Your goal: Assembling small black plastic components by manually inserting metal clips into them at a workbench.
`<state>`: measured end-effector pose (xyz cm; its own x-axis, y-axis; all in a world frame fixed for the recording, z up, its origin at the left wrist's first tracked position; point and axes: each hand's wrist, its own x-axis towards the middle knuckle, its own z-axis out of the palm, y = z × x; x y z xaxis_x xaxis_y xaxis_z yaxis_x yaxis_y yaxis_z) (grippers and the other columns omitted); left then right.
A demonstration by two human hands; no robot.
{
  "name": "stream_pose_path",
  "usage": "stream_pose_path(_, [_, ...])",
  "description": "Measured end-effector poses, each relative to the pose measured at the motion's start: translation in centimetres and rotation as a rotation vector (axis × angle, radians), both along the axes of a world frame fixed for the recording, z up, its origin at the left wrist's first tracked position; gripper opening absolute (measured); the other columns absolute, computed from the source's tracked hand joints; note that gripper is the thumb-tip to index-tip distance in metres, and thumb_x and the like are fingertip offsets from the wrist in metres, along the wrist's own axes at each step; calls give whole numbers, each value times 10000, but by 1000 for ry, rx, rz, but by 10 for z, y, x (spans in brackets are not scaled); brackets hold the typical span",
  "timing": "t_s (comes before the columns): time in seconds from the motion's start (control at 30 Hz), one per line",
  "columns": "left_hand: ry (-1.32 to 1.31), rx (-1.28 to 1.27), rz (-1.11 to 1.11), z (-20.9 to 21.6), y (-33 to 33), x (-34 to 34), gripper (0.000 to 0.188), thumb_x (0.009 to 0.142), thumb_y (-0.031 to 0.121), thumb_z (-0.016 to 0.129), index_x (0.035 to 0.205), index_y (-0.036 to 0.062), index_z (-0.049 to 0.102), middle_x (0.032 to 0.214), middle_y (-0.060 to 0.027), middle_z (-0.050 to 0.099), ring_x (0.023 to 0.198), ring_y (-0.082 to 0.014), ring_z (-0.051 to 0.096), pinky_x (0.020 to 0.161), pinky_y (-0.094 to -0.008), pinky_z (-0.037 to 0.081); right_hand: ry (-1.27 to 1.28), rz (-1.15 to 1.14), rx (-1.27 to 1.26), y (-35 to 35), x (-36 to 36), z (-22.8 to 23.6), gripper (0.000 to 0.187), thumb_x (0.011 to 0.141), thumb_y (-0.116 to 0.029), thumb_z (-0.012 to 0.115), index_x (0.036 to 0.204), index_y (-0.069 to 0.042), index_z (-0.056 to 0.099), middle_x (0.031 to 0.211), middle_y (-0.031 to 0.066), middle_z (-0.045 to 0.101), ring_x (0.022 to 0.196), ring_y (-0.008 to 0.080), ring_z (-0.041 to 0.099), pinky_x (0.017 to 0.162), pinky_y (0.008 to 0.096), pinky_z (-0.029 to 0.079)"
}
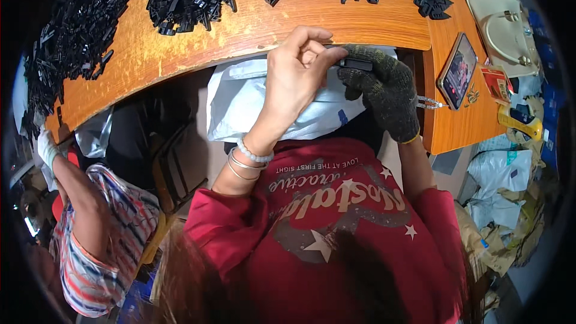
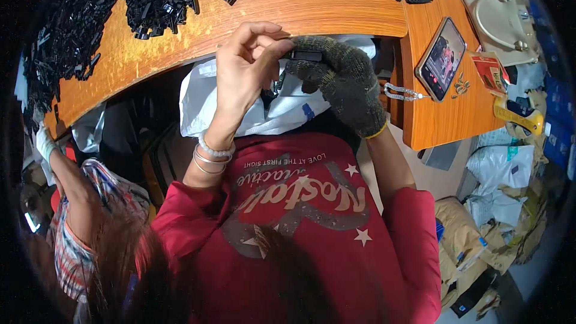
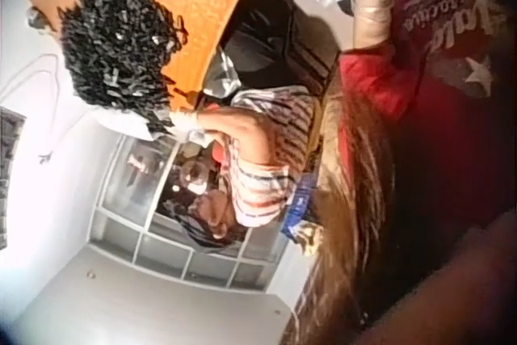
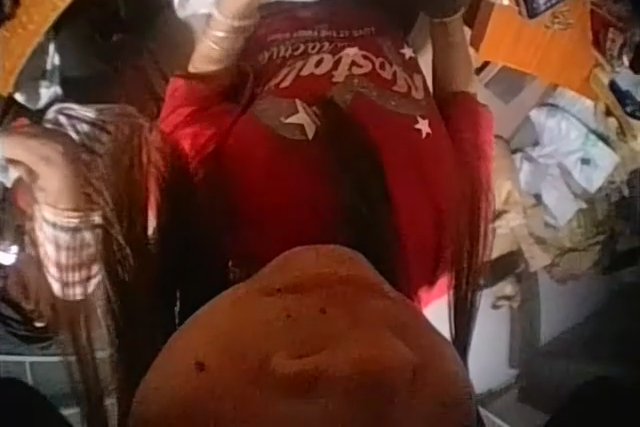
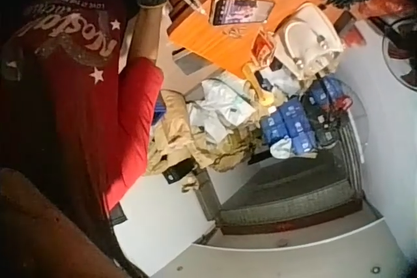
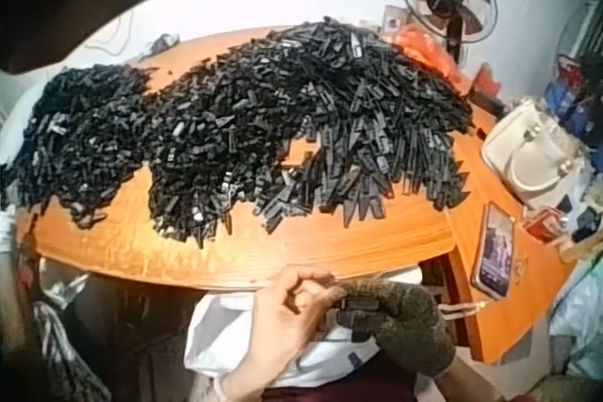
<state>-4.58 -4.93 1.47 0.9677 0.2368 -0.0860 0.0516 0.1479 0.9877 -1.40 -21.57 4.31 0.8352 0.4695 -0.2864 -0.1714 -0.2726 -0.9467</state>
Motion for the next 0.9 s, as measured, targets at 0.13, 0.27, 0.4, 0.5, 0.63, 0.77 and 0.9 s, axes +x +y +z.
stream_pose_path(0.13, [-179,611,102,-7,15,11,223,757,164,791,716,-4,650,646,-72,579,552,-150,548,520,-304,427,2,90,-94,-4,0,4,368,838,-60,693,1200,-27,632,909,54,694,747,91,629,659,245,526])
stream_pose_path(0.27, [-398,847,255,-14,21,53,227,788,196,751,851,12,634,790,-114,588,621,-282,599,550,-371,464,43,87,-63,-8,0,17,365,811,-94,723,1164,-30,659,843,37,688,696,70,598,628,234,504])
stream_pose_path(0.4, [-447,1126,278,-9,13,87,278,800,229,729,877,-9,609,844,-155,578,671,-331,625,543,-396,470,76,45,-11,-10,-3,9,291,857,-129,693,1132,-33,678,892,36,703,647,55,575,582,212,478])
stream_pose_path(0.5, [-448,1131,314,-13,14,96,270,808,229,718,847,-13,605,815,-159,578,660,-341,623,539,-402,466,119,6,-35,-9,-6,9,258,891,-130,661,1126,-25,677,890,30,695,627,68,574,558,215,474])
stream_pose_path(0.63, [-529,945,353,-19,17,83,161,825,148,694,850,13,609,807,-137,578,616,-328,605,526,-398,468,8,-138,93,-10,0,-11,308,954,-195,569,1185,1,626,764,37,643,558,79,560,459,204,406])
stream_pose_path(0.77, [-570,980,204,-25,25,49,139,802,59,695,884,11,594,795,-108,560,613,-304,592,512,-371,470,-40,-260,289,-4,18,-26,440,984,-287,506,1306,13,514,893,61,680,572,88,577,451,186,401])
stream_pose_path(0.9, [-622,1010,140,-26,30,40,178,784,55,698,930,12,606,798,-100,558,684,-280,608,546,-363,483,-374,-20,40,14,45,-11,434,943,-235,550,1278,40,531,1094,103,653,617,94,597,480,192,430])
